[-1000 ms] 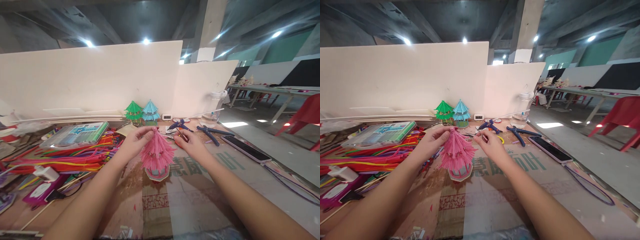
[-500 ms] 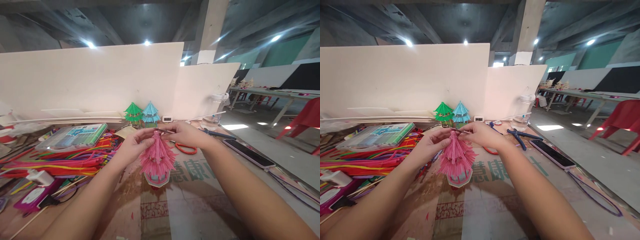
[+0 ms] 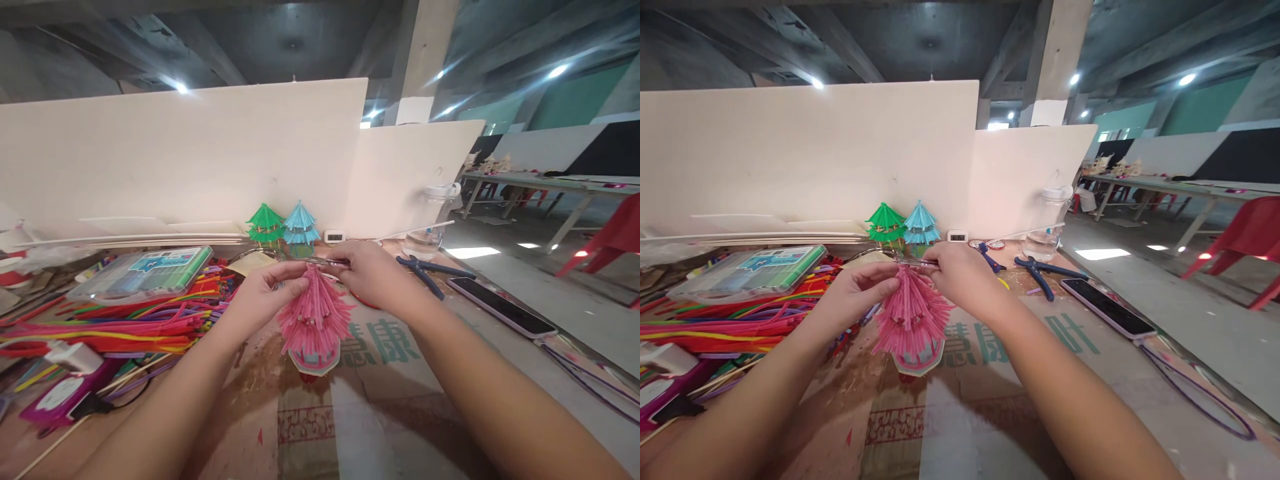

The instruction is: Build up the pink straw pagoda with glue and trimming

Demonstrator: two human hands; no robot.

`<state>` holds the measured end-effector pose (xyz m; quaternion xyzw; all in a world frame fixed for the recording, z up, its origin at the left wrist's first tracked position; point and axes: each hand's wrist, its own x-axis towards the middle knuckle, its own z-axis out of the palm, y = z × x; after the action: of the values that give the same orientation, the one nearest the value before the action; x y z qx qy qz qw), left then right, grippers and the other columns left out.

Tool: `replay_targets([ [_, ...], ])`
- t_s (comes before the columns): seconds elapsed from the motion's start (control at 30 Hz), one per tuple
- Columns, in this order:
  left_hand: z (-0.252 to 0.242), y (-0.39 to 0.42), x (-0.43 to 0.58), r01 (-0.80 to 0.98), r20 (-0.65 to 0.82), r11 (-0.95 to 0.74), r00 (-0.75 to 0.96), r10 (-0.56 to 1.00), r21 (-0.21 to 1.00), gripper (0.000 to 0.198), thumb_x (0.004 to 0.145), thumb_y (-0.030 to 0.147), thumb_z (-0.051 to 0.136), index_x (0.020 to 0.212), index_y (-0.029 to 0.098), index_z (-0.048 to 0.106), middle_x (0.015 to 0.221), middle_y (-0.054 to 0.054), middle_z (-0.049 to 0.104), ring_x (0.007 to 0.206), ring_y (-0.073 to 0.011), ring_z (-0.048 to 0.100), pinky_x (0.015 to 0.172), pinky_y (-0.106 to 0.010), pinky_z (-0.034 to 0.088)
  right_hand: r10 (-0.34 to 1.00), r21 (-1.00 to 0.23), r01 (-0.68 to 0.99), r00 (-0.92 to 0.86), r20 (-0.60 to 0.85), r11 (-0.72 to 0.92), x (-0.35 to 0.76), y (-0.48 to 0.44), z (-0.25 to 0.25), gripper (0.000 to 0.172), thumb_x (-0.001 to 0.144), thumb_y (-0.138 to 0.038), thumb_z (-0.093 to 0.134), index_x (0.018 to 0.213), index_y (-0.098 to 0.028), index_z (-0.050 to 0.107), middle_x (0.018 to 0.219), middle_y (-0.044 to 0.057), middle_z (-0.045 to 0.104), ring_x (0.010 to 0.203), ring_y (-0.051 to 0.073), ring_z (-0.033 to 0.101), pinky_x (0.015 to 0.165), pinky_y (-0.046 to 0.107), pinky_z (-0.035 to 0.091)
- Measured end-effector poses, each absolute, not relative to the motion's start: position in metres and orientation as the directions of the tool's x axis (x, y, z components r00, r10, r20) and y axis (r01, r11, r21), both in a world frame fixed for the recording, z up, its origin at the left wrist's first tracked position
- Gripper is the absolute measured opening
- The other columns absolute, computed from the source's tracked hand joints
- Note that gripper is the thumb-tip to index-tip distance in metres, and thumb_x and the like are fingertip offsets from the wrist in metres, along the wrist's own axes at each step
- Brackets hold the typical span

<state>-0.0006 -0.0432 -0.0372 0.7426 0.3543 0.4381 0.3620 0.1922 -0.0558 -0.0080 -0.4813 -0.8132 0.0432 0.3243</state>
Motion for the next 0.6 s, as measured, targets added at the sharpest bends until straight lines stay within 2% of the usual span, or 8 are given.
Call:
replay_targets([
  [0.1,-0.036,-0.043,-0.001,0.2,0.438,-0.533,0.375,0.817,0.822,0.037,0.076,0.044,0.066,0.102,0.019,0.071,0.104,-0.01,0.072,0.098,-0.0239,0.065,0.086,-0.035,0.05,0.822,-0.498,0.68,-0.29,0.491,0.538,0.198,-0.052,-0.007,0.017,0.08,-0.021,0.051,0.068,-0.016,0.061,0.062,-0.001,0.058,0.06,0.012,0.048,0.054,0.022,0.031],
  [0.23,-0.033,-0.042,-0.002,0.246,0.485,-0.575,0.342,0.805,0.781,0.035,0.079,0.046,0.062,0.1,0.019,0.072,0.105,-0.009,0.072,0.099,-0.0239,0.064,0.087,-0.034,0.049,0.815,-0.642,0.504,-0.311,0.489,0.578,0.215,-0.056,0.003,0.022,0.08,-0.032,0.049,0.068,-0.016,0.057,0.06,-0.003,0.052,0.055,0.01,0.044,0.052,0.022,0.032],
  [0.33,-0.028,-0.039,-0.003,0.297,0.48,-0.585,0.359,0.801,0.754,0.033,0.08,0.046,0.061,0.097,0.02,0.073,0.103,-0.008,0.072,0.096,-0.0231,0.064,0.084,-0.032,0.049,0.806,-0.738,0.364,-0.427,0.41,0.568,0.235,-0.071,0.015,0.034,0.081,-0.047,0.052,0.062,-0.019,0.053,0.053,-0.005,0.044,0.047,0.007,0.035,0.046,0.022,0.029],
  [0.4,-0.023,-0.037,-0.003,0.31,0.449,-0.587,0.414,0.792,0.748,0.031,0.08,0.045,0.061,0.094,0.02,0.073,0.099,-0.007,0.073,0.092,-0.0218,0.064,0.082,-0.03,0.049,0.714,-0.758,0.228,-0.573,0.404,0.612,0.251,-0.084,0.021,0.043,0.081,-0.054,0.053,0.055,-0.02,0.05,0.047,-0.007,0.039,0.044,0.007,0.034,0.044,0.022,0.029],
  [0.43,-0.02,-0.035,-0.004,0.318,0.435,-0.592,0.444,0.783,0.74,0.029,0.08,0.045,0.061,0.092,0.021,0.073,0.097,-0.006,0.073,0.09,-0.0212,0.064,0.081,-0.029,0.048,0.617,-0.741,0.133,-0.66,0.43,0.658,0.26,-0.09,0.023,0.046,0.083,-0.055,0.052,0.053,-0.02,0.051,0.045,-0.007,0.039,0.043,0.006,0.035,0.046,0.023,0.032],
  [0.5,-0.013,-0.032,-0.004,0.345,0.419,-0.619,0.501,0.757,0.705,0.027,0.081,0.044,0.06,0.089,0.022,0.073,0.094,-0.005,0.072,0.09,-0.0207,0.063,0.081,-0.028,0.047,0.442,-0.658,-0.002,-0.739,0.508,0.753,0.273,-0.098,0.023,0.034,0.083,-0.053,0.056,0.067,-0.023,0.064,0.046,-0.007,0.042,0.042,0.006,0.04,0.046,0.021,0.034],
  [0.53,-0.01,-0.031,-0.004,0.36,0.417,-0.634,0.521,0.745,0.684,0.027,0.081,0.043,0.059,0.088,0.021,0.072,0.093,-0.004,0.072,0.09,-0.0207,0.063,0.081,-0.028,0.046,0.456,-0.623,0.034,-0.713,0.533,0.782,0.278,-0.1,0.022,0.031,0.082,-0.055,0.057,0.082,-0.026,0.068,0.049,-0.007,0.046,0.044,0.006,0.042,0.046,0.021,0.035],
  [0.6,-0.003,-0.029,-0.003,0.372,0.417,-0.656,0.545,0.727,0.657,0.026,0.081,0.043,0.058,0.087,0.02,0.071,0.092,-0.004,0.071,0.088,-0.0201,0.063,0.079,-0.028,0.046,0.493,-0.567,0.13,-0.67,0.555,0.814,0.282,-0.099,0.018,0.051,0.078,-0.068,0.052,0.106,-0.028,0.066,0.053,-0.006,0.048,0.044,0.008,0.042,0.045,0.022,0.037],
])
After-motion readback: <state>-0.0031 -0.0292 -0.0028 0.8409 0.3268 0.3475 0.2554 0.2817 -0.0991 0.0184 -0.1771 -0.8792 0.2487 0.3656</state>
